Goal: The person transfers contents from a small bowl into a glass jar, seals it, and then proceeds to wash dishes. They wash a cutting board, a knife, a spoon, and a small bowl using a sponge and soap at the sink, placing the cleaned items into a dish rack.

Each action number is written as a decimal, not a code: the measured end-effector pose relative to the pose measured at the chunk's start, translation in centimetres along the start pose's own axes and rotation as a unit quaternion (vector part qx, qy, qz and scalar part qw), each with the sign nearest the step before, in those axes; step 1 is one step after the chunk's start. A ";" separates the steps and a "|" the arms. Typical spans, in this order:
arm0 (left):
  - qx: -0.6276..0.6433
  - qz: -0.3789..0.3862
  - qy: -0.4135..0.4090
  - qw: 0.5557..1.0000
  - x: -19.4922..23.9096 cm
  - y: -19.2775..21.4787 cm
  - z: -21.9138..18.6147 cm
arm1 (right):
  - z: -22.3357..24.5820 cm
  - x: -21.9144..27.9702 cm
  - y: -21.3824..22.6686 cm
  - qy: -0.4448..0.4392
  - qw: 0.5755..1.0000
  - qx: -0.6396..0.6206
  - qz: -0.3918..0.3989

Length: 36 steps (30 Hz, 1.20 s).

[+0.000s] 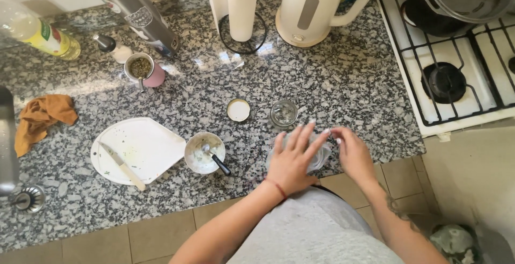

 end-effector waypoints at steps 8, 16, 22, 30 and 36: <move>-0.071 -0.204 0.027 0.976 -4.8 -5.9 0.5 | -5.8 1.9 -2.5 -0.106 0.986 -0.079 0.103; 0.327 -0.086 -0.111 0.935 -5.8 7.7 -0.9 | 0.0 0.8 -2.5 -0.219 0.715 -0.657 0.097; 0.428 -0.100 -0.092 0.894 -6.6 12.1 1.6 | -2.7 -4.0 -1.9 -0.011 0.657 -0.727 0.201; 0.436 0.052 0.055 0.897 -4.5 10.7 3.3 | 1.9 -5.8 1.7 0.081 0.679 -0.717 0.133; 0.306 -0.120 -0.013 0.944 -5.7 13.0 4.7 | -1.9 -8.2 4.0 0.073 0.674 -0.732 0.063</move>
Point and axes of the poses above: each hand's wrist, its own x-axis away from the middle knuckle, its own y-axis out of the back of the hand, z = x × y, the point moved 6 cm from there along -x, towards the middle knuckle, and after that the axes turned 12 degrees about -x, right-handed, at the moved point
